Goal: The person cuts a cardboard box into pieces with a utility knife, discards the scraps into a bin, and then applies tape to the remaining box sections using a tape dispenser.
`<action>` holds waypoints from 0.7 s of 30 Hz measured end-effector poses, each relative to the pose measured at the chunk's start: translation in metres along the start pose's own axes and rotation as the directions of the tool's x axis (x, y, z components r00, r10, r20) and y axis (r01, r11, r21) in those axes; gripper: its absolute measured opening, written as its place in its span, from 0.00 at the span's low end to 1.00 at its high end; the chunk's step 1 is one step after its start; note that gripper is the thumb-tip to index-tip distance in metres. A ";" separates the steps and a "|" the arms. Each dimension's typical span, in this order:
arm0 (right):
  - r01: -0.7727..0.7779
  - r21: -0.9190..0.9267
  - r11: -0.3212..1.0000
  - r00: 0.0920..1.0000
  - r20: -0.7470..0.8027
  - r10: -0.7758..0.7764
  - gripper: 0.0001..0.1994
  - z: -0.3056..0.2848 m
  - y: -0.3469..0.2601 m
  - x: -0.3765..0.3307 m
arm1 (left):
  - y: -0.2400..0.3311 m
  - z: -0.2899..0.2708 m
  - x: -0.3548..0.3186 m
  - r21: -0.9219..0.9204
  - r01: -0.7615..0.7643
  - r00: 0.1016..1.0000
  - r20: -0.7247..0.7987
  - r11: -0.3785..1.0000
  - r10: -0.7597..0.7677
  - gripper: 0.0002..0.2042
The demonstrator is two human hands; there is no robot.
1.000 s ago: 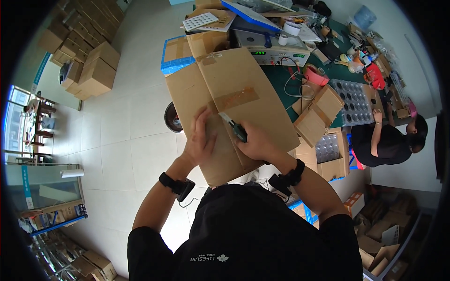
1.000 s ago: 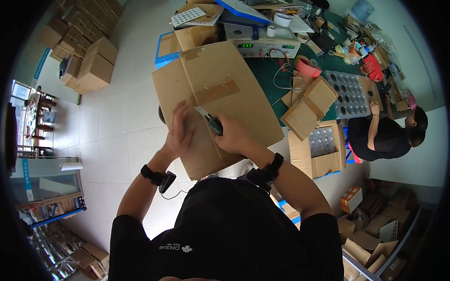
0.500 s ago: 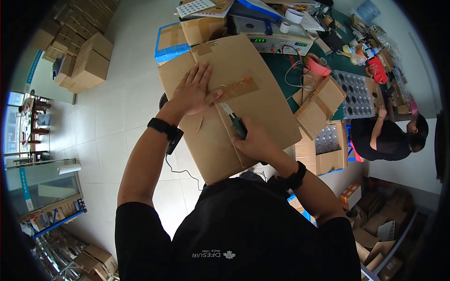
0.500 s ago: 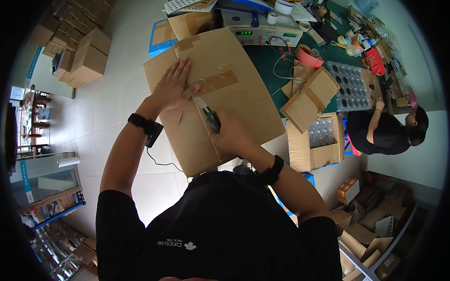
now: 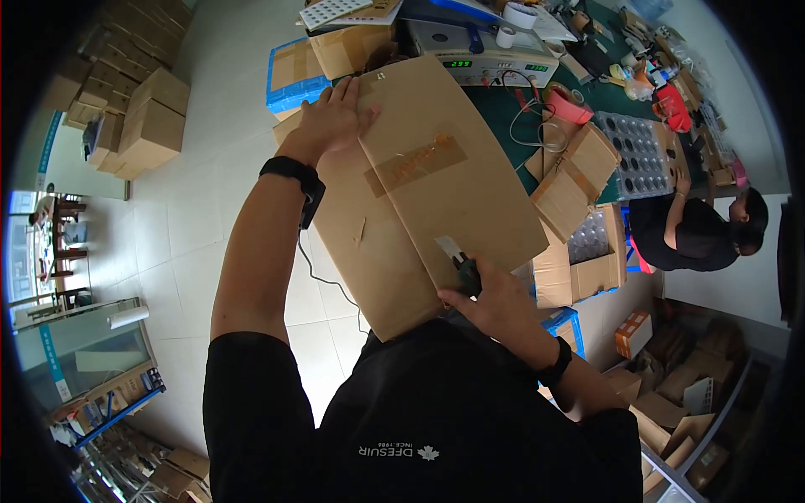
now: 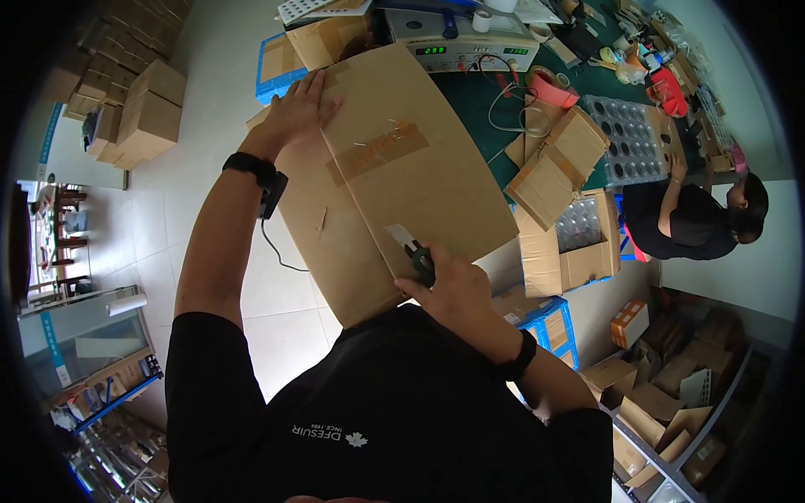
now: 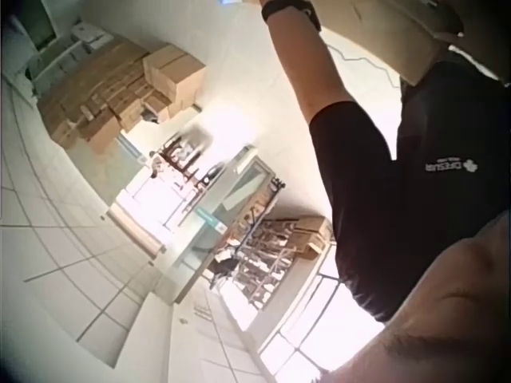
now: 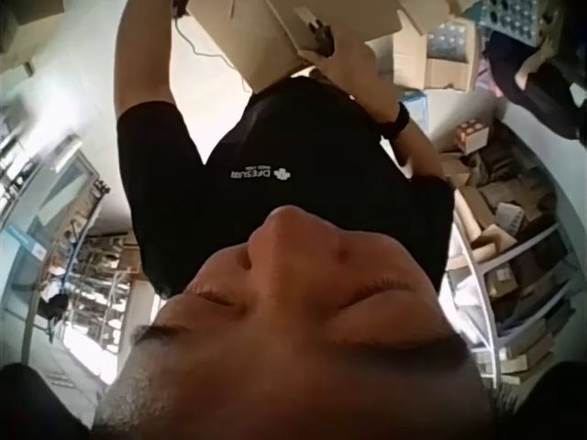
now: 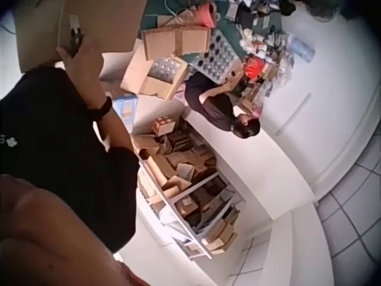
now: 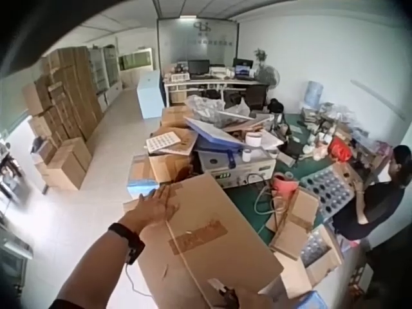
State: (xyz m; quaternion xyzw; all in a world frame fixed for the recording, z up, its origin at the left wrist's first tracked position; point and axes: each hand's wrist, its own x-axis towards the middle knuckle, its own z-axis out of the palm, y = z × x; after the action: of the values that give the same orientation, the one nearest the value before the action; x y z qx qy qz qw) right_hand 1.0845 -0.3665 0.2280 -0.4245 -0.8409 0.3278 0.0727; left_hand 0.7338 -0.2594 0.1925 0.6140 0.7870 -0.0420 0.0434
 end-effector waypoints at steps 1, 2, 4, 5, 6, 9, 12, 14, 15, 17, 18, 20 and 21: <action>-0.083 -0.009 0.997 0.996 0.016 0.083 0.33 -0.002 -0.001 -0.002 | -0.001 -0.004 0.006 -0.046 0.016 0.999 0.031 0.999 -0.015 0.39; -0.167 -0.019 0.986 0.985 0.030 0.168 0.35 -0.001 0.000 -0.004 | 0.000 -0.006 0.011 -0.091 0.032 0.998 0.064 0.995 -0.026 0.39; -0.232 -0.038 0.972 0.972 0.019 0.232 0.37 0.001 -0.002 -0.010 | -0.007 -0.004 0.022 -0.134 0.030 0.995 0.100 0.991 -0.016 0.39; -0.279 -0.061 0.958 0.960 0.012 0.280 0.39 0.004 -0.003 -0.013 | -0.016 -0.001 0.027 -0.163 0.007 0.997 0.082 0.987 0.006 0.38; -0.325 -0.084 0.942 0.945 0.004 0.327 0.40 0.007 -0.005 -0.016 | -0.024 0.003 0.031 -0.193 -0.016 0.998 0.063 0.981 0.028 0.38; -0.431 -0.043 0.901 0.899 -0.105 0.425 0.40 0.019 -0.010 -0.024 | -0.025 0.011 0.036 -0.221 -0.074 0.996 0.038 0.972 0.085 0.38; -0.479 0.049 0.876 0.855 -0.201 0.479 0.40 0.034 -0.009 -0.033 | -0.024 0.010 0.032 -0.211 -0.100 0.995 -0.004 0.972 0.102 0.37; -0.446 0.184 0.876 0.831 -0.279 0.482 0.40 0.045 -0.005 -0.038 | -0.028 0.008 0.024 -0.179 -0.109 0.994 -0.050 0.978 0.102 0.37; -0.451 0.183 0.874 0.824 -0.290 0.486 0.40 0.047 -0.001 -0.040 | -0.029 0.006 0.020 -0.163 -0.112 0.992 -0.075 0.980 0.101 0.38; -0.369 0.168 0.914 0.834 -0.374 0.405 0.38 0.048 0.008 -0.044 | -0.040 0.003 0.000 -0.184 -0.103 0.994 -0.048 0.978 0.096 0.37; -0.322 0.161 0.933 0.837 -0.411 0.360 0.38 0.047 0.011 -0.045 | -0.047 0.000 -0.015 -0.197 -0.082 0.997 -0.012 0.977 0.081 0.37; -0.314 0.183 0.932 0.834 -0.415 0.362 0.37 0.042 0.019 -0.036 | -0.064 0.003 -0.048 -0.195 -0.013 1.000 -0.005 0.981 0.012 0.36; -0.315 0.201 0.928 0.830 -0.416 0.372 0.37 0.039 0.025 -0.028 | -0.071 0.004 -0.064 -0.212 0.013 1.000 0.029 0.977 -0.007 0.35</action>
State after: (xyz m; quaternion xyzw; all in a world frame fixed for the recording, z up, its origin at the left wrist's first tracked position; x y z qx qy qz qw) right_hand 1.1033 -0.3958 0.1871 -0.6272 -0.6893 0.2804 0.2299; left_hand 0.6810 -0.3390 0.1971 0.6012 0.7894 0.0334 0.1194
